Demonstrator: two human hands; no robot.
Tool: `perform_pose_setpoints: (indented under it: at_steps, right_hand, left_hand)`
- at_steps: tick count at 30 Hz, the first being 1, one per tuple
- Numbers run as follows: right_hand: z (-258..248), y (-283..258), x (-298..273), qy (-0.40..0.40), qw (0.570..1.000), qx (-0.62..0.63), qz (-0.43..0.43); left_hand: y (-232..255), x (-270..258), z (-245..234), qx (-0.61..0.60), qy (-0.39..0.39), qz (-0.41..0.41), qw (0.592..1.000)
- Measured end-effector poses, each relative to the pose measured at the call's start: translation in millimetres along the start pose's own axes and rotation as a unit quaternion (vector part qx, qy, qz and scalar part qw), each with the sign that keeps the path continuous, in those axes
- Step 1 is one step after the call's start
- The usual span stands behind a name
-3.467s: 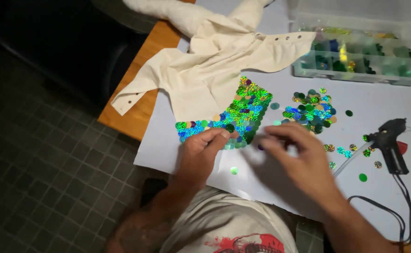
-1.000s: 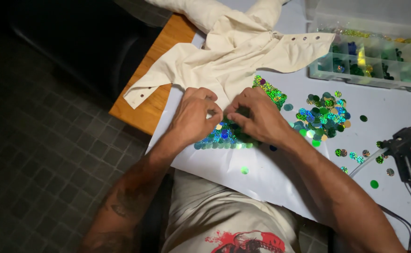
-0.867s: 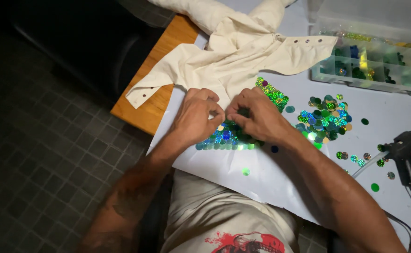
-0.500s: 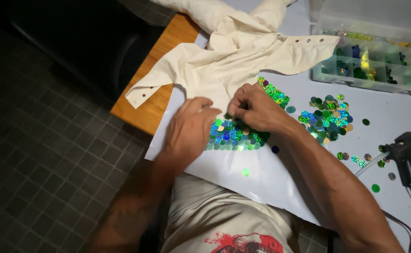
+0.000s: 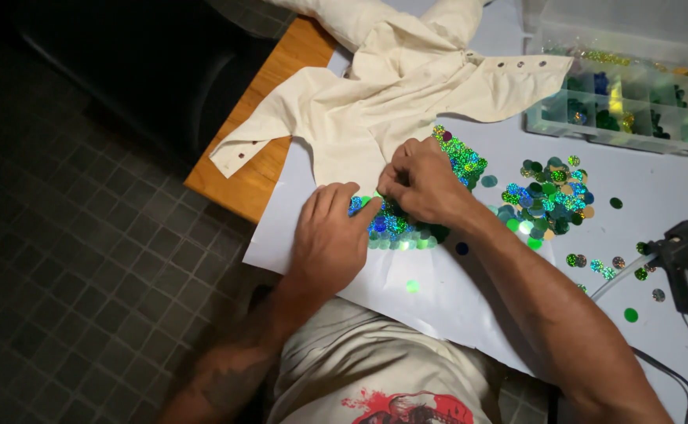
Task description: Applying green sequins to a white garment using a hot glue gun
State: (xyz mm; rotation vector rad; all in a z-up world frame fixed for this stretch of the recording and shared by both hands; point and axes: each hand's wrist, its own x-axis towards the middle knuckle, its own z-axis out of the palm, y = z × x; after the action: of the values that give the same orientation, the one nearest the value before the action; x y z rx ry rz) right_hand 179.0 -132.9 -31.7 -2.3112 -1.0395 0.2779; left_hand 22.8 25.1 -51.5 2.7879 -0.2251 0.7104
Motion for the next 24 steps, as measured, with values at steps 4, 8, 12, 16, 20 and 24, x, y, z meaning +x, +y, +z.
perform_pose_setpoints:
  at_steps: [4,8,12,16,20,24]
  right_hand:
    - [-0.4,-2.0,-1.6,0.0,1.0,0.006,0.015]
    - [-16.5,-21.3,-7.5,0.041,0.99,0.131,0.04]
    - [-25.7,-1.5,-21.7,0.159,0.946,0.264,0.105]
    - [-78.0,-2.0,-55.2,0.197,0.943,0.232,0.134]
    - [-118.8,12.7,-93.0,0.256,0.925,0.157,0.234]
    - [-104.1,81.1,-113.8,0.207,0.966,-0.107,0.11]
  left_hand:
    - [2.1,1.7,2.6,0.018,0.008,0.004,1.0]
    - [2.3,3.9,7.3,0.038,0.017,0.014,0.999]
    - [-1.1,3.6,17.1,0.052,0.035,0.024,0.998]
    - [2.9,8.7,6.1,0.078,0.051,0.041,0.995]
    - [14.2,17.6,-17.7,0.097,0.009,0.026,0.995]
    - [13.6,16.8,-19.6,0.096,-0.016,0.021,0.995]
